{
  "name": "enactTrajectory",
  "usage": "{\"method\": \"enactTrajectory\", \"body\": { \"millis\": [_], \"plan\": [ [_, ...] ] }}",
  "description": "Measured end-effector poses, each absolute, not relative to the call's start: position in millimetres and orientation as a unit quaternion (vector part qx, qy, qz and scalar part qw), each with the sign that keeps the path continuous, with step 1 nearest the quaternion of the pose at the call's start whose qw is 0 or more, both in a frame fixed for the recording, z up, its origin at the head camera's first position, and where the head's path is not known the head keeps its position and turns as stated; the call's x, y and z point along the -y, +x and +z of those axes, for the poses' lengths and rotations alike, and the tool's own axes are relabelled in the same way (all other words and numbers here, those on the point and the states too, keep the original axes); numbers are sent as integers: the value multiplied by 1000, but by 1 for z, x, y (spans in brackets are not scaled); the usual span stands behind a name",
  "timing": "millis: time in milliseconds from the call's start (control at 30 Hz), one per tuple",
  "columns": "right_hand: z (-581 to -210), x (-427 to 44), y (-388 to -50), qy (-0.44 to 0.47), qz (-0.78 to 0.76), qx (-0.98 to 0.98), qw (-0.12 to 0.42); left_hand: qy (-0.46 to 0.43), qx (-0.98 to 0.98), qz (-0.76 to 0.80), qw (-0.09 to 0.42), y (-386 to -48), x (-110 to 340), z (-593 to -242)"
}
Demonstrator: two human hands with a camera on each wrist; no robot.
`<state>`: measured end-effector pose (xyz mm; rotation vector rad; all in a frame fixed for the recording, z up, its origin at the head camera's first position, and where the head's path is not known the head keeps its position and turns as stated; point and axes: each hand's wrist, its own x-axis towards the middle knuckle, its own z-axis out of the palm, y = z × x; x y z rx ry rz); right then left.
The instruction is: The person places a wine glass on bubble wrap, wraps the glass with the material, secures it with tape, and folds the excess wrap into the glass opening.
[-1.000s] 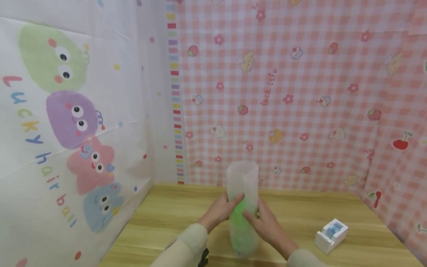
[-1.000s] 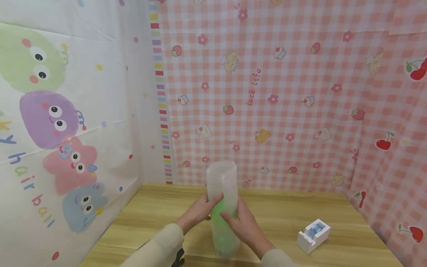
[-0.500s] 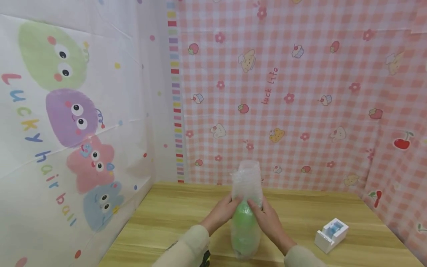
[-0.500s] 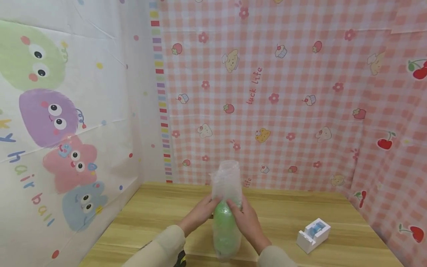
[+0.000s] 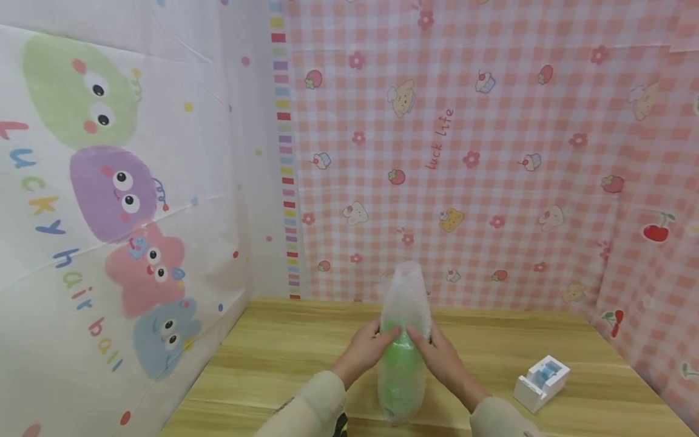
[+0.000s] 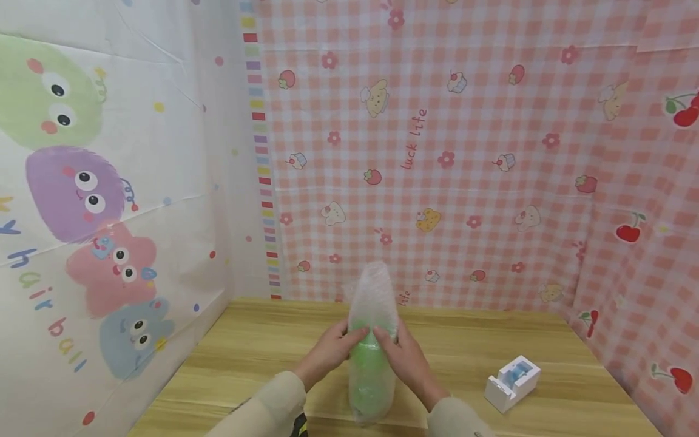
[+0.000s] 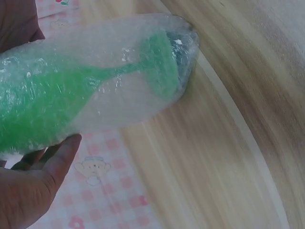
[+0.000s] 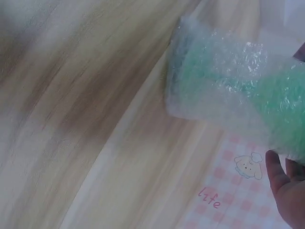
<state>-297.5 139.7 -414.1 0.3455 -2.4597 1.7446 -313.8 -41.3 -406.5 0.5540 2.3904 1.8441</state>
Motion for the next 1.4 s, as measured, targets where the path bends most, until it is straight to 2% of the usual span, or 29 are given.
{"method": "enactTrajectory", "body": {
  "millis": [400, 500, 733, 833, 1133, 1400],
  "plan": [
    [-412, -130, -299, 115, 592, 795, 57, 201, -753, 624, 64, -319, 54, -411],
    [-412, -130, -300, 101, 589, 800, 65, 196, -758, 621, 42, -321, 53, -412],
    [-408, -134, -299, 85, 589, 801, 66, 178, -779, 600, -50, -322, 44, -412],
    [-404, -136, -299, 79, 571, 814, 77, 182, -777, 599, -62, -321, 41, -411],
    [-397, -133, -299, 62, 554, 825, 94, 163, -787, 596, -6, -324, 41, -408],
    [-402, -134, -299, 65, 555, 824, 95, 130, -774, 620, -10, -326, 35, -404]
  ]
}}
